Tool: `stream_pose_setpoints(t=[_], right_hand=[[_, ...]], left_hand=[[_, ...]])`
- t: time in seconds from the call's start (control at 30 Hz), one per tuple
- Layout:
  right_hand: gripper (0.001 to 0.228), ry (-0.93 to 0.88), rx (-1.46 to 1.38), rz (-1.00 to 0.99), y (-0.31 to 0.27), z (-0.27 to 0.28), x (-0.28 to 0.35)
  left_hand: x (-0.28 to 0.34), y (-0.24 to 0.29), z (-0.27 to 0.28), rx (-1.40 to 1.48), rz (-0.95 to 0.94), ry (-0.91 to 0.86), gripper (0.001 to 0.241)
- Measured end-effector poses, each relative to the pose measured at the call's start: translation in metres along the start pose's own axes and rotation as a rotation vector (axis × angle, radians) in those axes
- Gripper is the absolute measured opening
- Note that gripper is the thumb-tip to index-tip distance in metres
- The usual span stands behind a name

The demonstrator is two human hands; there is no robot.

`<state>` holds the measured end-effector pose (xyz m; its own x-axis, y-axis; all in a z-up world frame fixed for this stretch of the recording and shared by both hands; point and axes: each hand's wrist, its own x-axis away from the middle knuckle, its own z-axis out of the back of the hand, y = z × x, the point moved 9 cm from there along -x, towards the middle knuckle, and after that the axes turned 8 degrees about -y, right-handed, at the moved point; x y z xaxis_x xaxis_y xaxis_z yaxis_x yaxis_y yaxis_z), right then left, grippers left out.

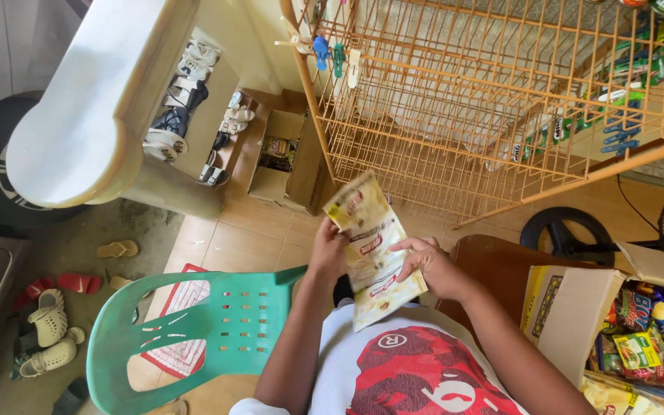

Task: Arranging canned goods on a shelf and hanging snack packets using clothespins on a wire rack.

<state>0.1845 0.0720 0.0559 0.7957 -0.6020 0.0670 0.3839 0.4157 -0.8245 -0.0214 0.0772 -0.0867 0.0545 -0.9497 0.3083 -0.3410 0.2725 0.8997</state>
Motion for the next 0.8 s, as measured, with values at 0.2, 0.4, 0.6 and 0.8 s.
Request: stream_pose_setpoints(t=[0.2,0.4,0.6,0.8], right_hand=[[0.018,0.067,-0.725,-0.148,0.161,-0.053,0.024],[0.06,0.409,-0.886,-0.274,0.086,-0.005,0.007],[0.042,0.222,-0.909,-0.16,0.085,-0.004,0.003],[0.033,0.283,-0.824,-0.19,0.076,-0.01,-0.007]], left_hand=[[0.023,0.074,-0.021,0.313,-0.253,-0.144,0.036],[0.053,0.081,-0.068,0.212,-0.221,-0.342,0.045],[0.053,0.058,-0.057,0.114,-0.161,-0.366,0.039],[0.055,0.083,-0.058,0.006,-0.084,-0.339,0.04]])
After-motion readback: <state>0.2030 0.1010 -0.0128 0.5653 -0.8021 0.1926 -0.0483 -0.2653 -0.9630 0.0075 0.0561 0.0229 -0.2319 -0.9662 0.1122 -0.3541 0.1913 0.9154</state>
